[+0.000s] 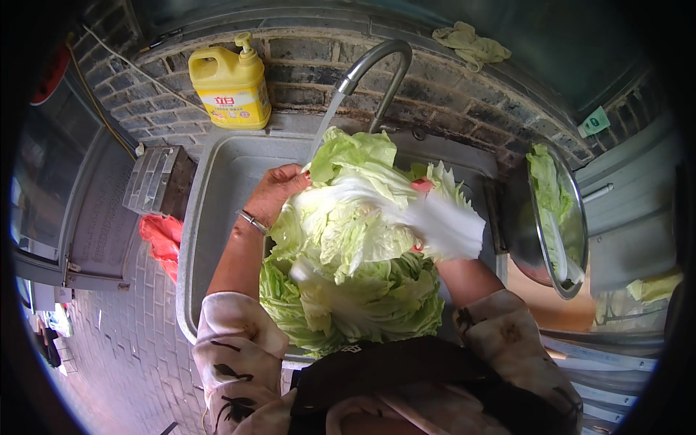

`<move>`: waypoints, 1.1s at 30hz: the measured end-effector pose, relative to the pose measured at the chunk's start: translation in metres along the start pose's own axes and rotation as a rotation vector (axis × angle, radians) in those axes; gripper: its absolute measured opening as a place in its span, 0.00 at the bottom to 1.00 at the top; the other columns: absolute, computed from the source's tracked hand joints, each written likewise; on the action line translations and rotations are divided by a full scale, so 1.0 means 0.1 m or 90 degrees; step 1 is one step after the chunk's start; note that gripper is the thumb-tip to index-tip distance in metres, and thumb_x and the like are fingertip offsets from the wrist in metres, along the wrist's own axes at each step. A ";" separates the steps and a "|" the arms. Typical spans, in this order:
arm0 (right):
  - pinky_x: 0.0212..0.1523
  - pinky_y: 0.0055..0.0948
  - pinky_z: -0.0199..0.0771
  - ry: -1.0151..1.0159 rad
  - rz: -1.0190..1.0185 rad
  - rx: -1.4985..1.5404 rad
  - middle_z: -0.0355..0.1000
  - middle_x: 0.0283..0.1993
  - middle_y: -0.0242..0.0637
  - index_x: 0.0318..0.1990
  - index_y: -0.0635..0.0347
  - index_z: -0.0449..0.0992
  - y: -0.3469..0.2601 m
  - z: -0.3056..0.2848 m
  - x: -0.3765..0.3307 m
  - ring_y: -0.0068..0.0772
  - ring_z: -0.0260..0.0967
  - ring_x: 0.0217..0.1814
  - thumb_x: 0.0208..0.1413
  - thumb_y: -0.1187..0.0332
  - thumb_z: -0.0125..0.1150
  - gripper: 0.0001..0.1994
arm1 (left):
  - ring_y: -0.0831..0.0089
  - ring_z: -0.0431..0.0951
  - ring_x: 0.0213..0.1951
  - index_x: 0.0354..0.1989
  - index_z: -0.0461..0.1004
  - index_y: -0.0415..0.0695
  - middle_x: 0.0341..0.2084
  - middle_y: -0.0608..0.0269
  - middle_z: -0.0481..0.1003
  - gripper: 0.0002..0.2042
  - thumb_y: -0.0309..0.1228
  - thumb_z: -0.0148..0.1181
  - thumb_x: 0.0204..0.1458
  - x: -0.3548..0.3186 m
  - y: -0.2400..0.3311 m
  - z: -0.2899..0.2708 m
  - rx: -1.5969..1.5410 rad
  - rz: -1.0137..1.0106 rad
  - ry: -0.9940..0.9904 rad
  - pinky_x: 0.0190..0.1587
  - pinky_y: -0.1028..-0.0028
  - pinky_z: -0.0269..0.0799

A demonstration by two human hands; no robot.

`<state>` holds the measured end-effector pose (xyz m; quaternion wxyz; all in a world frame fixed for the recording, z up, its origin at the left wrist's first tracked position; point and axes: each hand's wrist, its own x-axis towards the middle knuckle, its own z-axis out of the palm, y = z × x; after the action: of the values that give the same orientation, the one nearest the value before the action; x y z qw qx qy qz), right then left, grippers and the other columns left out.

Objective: The person washes a head of napa cabbage under running water in a sink. They repeatedly peel off outer leaves, rinse them, and place the cleaned leaves into a metal bowl beside the sink.

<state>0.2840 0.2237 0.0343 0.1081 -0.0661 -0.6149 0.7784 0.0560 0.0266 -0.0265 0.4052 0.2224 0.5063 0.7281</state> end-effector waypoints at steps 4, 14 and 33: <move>0.41 0.25 0.64 -0.016 0.095 0.108 0.65 0.41 0.36 0.46 0.62 0.65 0.06 -0.02 0.08 0.28 0.62 0.42 0.57 0.71 0.43 0.11 | 0.82 0.71 0.27 0.29 0.72 0.48 0.30 0.70 0.74 0.03 0.31 0.59 0.49 -0.13 0.24 -0.10 -0.120 -0.006 0.052 0.30 0.80 0.68; 0.37 0.24 0.64 -0.115 0.297 0.310 0.64 0.38 0.34 0.44 0.60 0.65 0.10 0.20 0.44 0.26 0.61 0.38 0.57 0.71 0.43 0.09 | 0.86 0.67 0.24 0.44 0.69 0.46 0.30 0.70 0.74 0.15 0.32 0.61 0.48 -0.41 0.40 -0.32 0.183 -0.129 0.054 0.27 0.84 0.65; 0.29 0.23 0.64 -0.247 0.503 0.607 0.62 0.31 0.29 0.39 0.56 0.65 -0.24 0.84 1.12 0.23 0.60 0.30 0.57 0.73 0.42 0.06 | 0.89 0.67 0.25 0.35 0.74 0.46 0.25 0.76 0.72 0.09 0.37 0.58 0.51 -0.38 0.70 -0.52 0.207 0.201 0.366 0.24 0.85 0.60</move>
<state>0.1577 0.1774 0.0809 -0.2818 -0.0902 -0.1398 0.9449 0.0142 -0.0447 0.0205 0.0882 0.1453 0.6680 0.7245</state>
